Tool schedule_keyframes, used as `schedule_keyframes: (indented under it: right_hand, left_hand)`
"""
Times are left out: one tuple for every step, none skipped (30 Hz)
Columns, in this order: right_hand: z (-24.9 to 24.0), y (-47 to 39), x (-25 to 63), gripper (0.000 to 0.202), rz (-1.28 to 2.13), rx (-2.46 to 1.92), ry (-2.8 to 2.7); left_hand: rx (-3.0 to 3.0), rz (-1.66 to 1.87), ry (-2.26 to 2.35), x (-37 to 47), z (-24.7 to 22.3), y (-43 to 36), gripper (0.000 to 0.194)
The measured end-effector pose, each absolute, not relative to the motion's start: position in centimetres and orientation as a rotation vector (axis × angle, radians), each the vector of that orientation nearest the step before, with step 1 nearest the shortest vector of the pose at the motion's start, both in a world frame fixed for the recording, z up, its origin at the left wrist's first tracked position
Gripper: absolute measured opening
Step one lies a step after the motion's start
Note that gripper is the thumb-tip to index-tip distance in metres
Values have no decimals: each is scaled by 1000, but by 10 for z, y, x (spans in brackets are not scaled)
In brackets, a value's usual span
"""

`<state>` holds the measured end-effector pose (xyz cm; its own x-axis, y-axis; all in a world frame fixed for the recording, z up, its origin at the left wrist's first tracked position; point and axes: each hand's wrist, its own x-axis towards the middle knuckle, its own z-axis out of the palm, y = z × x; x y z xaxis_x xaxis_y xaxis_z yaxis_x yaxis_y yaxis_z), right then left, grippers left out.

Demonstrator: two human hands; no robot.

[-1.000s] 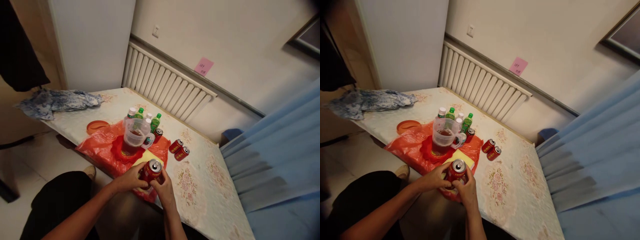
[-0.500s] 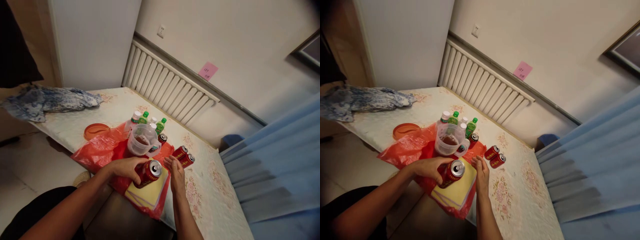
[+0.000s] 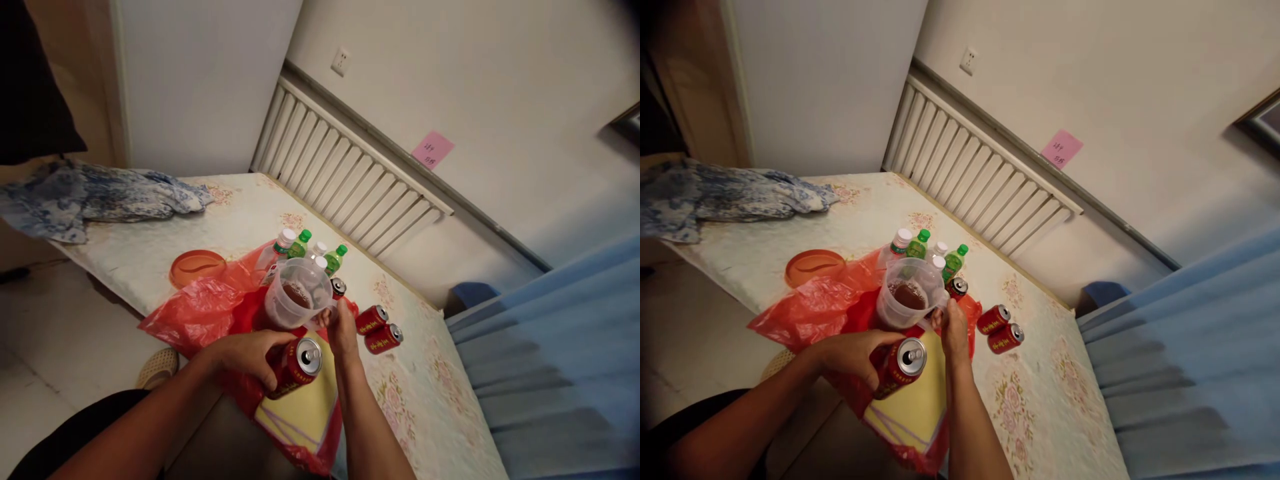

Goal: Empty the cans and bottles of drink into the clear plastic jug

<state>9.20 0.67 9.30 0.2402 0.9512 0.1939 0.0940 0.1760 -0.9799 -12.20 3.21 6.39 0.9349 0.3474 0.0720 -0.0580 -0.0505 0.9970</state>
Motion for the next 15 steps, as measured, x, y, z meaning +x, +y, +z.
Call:
schedule_keyframes:
  right_hand:
    - [91, 9, 88, 56, 910, -1168, -1103]
    - [90, 12, 85, 53, 935, -1121, -1053]
    - [90, 14, 82, 51, 916, -1096, -1000]
    - [90, 16, 78, 50, 893, -1082, -958]
    - [90, 17, 75, 48, 876, -1075, -925]
    - [92, 18, 72, 47, 868, -1069, -901]
    - [95, 19, 69, 45, 865, -1063, -880]
    - [99, 19, 66, 43, 858, -1055, -856]
    - [104, 19, 64, 42, 847, -1050, -834]
    - [109, 18, 62, 41, 833, -1049, -820]
    - [116, 17, 61, 41, 817, -1051, -812]
    - [125, 15, 60, 42, 796, -1056, -808]
    - [133, 12, 61, 42, 769, -1059, -808]
    - [143, 10, 62, 41, 736, -1059, -810]
    - [154, 7, 63, 41, 700, -1057, -810]
  left_hand:
    - [1591, 335, 243, -124, 63, 33, 88]
    - [1594, 332, 257, -126, 62, 33, 87]
    - [1603, 329, 272, -128, 62, 34, 87]
    - [1618, 327, 286, -130, 60, 35, 87]
    - [1635, 325, 297, -132, 59, 36, 88]
    - [1655, 322, 304, -134, 58, 37, 88]
    - [1675, 318, 310, -136, 57, 38, 88]
    - [1694, 312, 314, -137, 56, 38, 88]
    - [1708, 305, 318, -139, 56, 39, 87]
    - [1718, 300, 324, -140, 56, 39, 86]
    - [1725, 299, 333, -141, 57, 39, 85]
    - [1727, 303, 340, -141, 58, 38, 86]
    - [1729, 309, 340, -141, 59, 38, 86]
    - [1737, 339, 337, -141, 60, 37, 86]
    - [1745, 372, 326, -141, 60, 37, 86]
